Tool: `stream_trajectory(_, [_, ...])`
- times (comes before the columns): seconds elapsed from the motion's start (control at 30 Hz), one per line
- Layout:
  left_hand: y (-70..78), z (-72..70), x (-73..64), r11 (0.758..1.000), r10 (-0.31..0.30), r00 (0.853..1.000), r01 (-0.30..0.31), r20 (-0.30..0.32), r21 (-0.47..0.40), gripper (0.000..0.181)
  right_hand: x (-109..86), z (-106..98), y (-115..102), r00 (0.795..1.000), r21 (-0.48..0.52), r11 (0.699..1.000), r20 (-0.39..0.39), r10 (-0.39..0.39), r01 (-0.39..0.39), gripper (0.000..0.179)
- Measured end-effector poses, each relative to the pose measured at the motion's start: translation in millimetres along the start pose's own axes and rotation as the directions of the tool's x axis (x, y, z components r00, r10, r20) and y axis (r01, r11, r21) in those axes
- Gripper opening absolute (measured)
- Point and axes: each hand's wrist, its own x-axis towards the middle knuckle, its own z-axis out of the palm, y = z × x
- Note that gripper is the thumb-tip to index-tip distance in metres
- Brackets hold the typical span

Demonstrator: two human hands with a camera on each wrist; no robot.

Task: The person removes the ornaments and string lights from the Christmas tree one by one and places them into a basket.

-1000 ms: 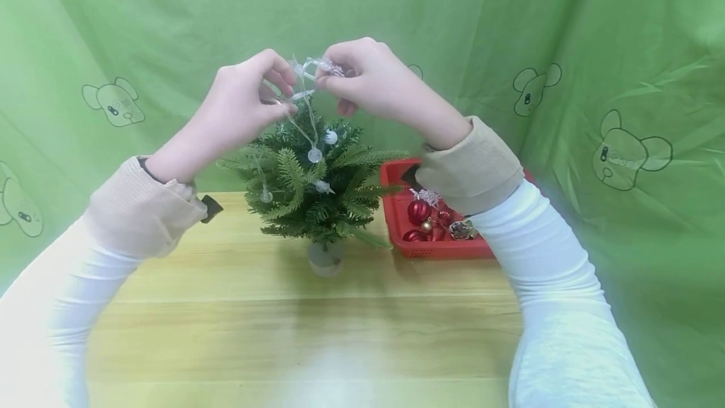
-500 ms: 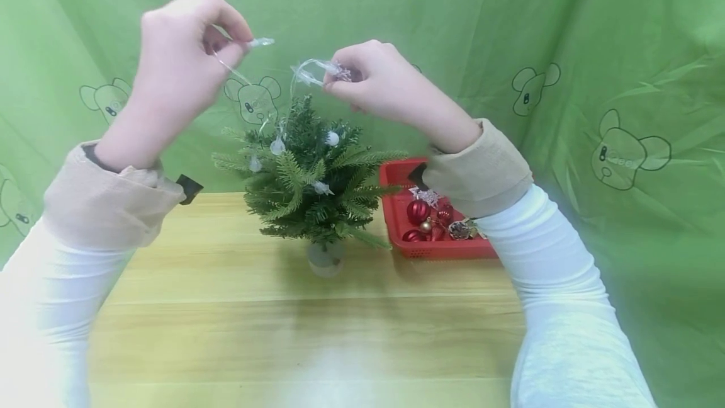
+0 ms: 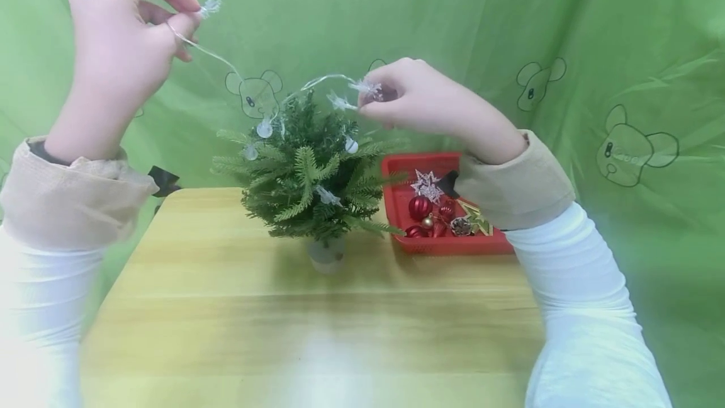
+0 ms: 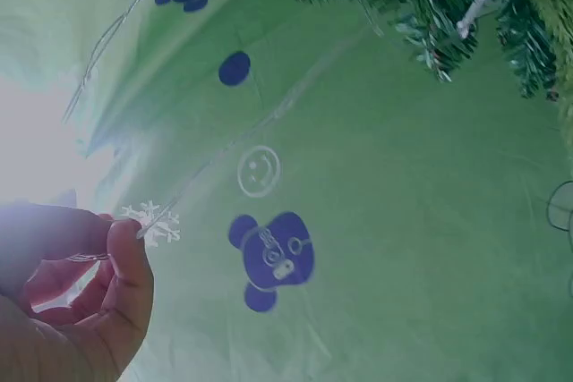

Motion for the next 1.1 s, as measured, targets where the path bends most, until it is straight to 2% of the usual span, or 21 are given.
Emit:
stream_trajectory(0.07, [-4.9, -1.7, 2.3, 0.994, -0.067, 0.997, 0.069, 0.027, -0.089, 0.012, -5.3, 1.1, 3.4, 0.999, 0.029, 1.0, 0.046, -0.002, 0.001, 0.014])
stream_trajectory(0.17, [-11.7, -2.4, 3.0, 0.977, -0.106, 0.993, 0.114, 0.053, -0.178, 0.009, -12.9, 2.8, 9.0, 0.993, 0.047, 0.999, 0.111, -0.028, 0.023, 0.011])
stream_trajectory(0.3, [-16.9, -2.7, 1.0, 0.961, -0.091, 0.994, 0.103, 0.058, -0.255, 0.009, -21.8, 2.3, 15.7, 0.97, 0.068, 0.991, 0.206, -0.129, 0.118, 0.007])
stream_trajectory(0.4, [-18.3, -3.2, -1.3, 0.956, -0.073, 0.996, 0.086, 0.056, -0.281, 0.01, -26.6, 1.9, 18.0, 0.937, 0.111, 0.975, 0.274, -0.216, 0.192, 0.004])
stream_trajectory(0.5, [-18.1, -3.3, -3.4, 0.956, -0.056, 0.997, 0.071, 0.062, -0.285, 0.009, -29.4, 3.4, 17.9, 0.907, 0.165, 0.954, 0.303, -0.292, 0.252, 0.005])
stream_trajectory(0.57, [-17.7, -3.1, -4.7, 0.955, -0.047, 0.997, 0.065, 0.066, -0.289, 0.009, -30.5, 5.1, 16.4, 0.897, 0.197, 0.94, 0.296, -0.327, 0.278, 0.007])
stream_trajectory(0.6, [-17.5, -3.1, -5.4, 0.954, -0.041, 0.997, 0.058, 0.063, -0.294, 0.009, -30.8, 6.0, 15.0, 0.899, 0.205, 0.937, 0.285, -0.332, 0.282, 0.007])
stream_trajectory(0.73, [-16.9, -3.4, -8.2, 0.944, -0.018, 0.999, 0.031, 0.042, -0.328, 0.011, -31.2, 8.2, 7.8, 0.941, 0.217, 0.955, 0.228, -0.25, 0.201, 0.011])
stream_trajectory(0.83, [-16.6, -3.6, -9.7, 0.936, -0.004, 0.999, 0.015, 0.032, -0.351, 0.012, -30.1, 9.3, 3.7, 0.958, 0.23, 0.96, 0.2, -0.206, 0.158, 0.014])
stream_trajectory(0.93, [-16.2, -4.2, -9.1, 0.925, -0.014, 0.999, 0.024, 0.03, -0.379, 0.014, -27.4, 11.4, 2.9, 0.946, 0.289, 0.935, 0.187, -0.264, 0.204, 0.011])
stream_trajectory(1.03, [-16.0, -5.7, -6.4, 0.9, -0.041, 0.999, 0.05, 0.031, -0.434, 0.013, -24.5, 14.7, 3.8, 0.918, 0.374, 0.886, 0.172, -0.356, 0.274, 0.003])
stream_trajectory(1.1, [-16.0, -6.9, -4.0, 0.877, -0.06, 0.997, 0.071, 0.038, -0.475, 0.013, -22.6, 17.3, 4.1, 0.899, 0.392, 0.861, 0.156, -0.408, 0.323, 0.006])
